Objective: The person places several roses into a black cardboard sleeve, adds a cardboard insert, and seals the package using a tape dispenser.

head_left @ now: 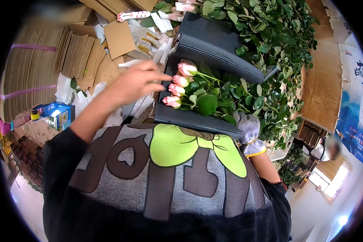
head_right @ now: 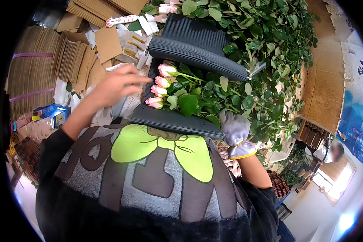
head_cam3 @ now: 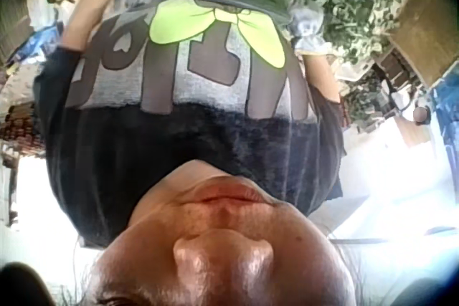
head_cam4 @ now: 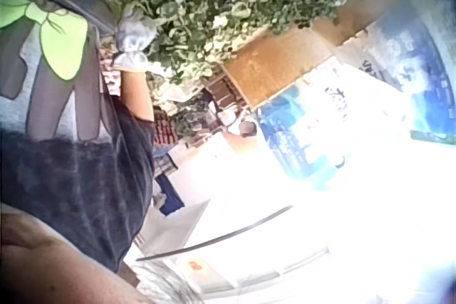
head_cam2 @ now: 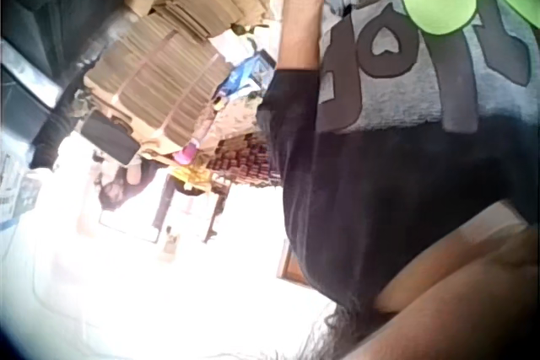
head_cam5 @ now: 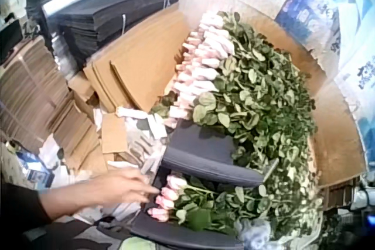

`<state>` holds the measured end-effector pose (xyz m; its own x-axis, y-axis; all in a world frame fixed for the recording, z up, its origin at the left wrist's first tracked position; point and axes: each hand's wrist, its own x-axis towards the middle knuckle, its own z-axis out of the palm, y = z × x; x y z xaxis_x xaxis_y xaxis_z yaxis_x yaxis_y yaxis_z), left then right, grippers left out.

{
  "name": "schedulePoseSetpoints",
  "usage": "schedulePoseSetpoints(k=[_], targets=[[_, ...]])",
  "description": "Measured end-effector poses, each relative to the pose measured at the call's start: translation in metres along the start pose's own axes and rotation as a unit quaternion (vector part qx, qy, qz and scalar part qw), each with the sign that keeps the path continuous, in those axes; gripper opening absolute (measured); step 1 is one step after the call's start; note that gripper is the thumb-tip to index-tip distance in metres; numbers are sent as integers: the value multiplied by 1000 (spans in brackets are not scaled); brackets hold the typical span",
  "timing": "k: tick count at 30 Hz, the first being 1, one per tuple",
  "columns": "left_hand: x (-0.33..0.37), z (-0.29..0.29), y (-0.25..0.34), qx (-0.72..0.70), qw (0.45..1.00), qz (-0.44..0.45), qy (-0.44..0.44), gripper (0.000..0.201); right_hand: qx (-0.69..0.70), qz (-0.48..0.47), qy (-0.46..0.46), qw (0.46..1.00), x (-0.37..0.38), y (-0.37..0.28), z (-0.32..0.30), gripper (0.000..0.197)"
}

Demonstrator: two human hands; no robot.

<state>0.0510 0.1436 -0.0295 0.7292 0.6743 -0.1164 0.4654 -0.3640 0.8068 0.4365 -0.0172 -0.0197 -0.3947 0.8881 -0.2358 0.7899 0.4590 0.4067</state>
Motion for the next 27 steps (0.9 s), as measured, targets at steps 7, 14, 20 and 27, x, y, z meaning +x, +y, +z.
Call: schedulePoseSetpoints(k=[7, 14, 20, 27], targets=[[16, 68, -10, -51, 992, 89, 79, 58, -308, -291, -23, 906, -5, 66, -69, 34], [14, 64, -12, -45, 992, 74, 94, 49, 391, -220, -65, 892, 144, -3, -110, 10], [5, 74, -19, -60, 986, 109, 112, 49, 436, -241, -169, 850, 139, -17, -74, 13], [17, 63, -22, -72, 992, 81, 64, 34, 699, -46, -261, 665, 136, -20, -73, 14]])
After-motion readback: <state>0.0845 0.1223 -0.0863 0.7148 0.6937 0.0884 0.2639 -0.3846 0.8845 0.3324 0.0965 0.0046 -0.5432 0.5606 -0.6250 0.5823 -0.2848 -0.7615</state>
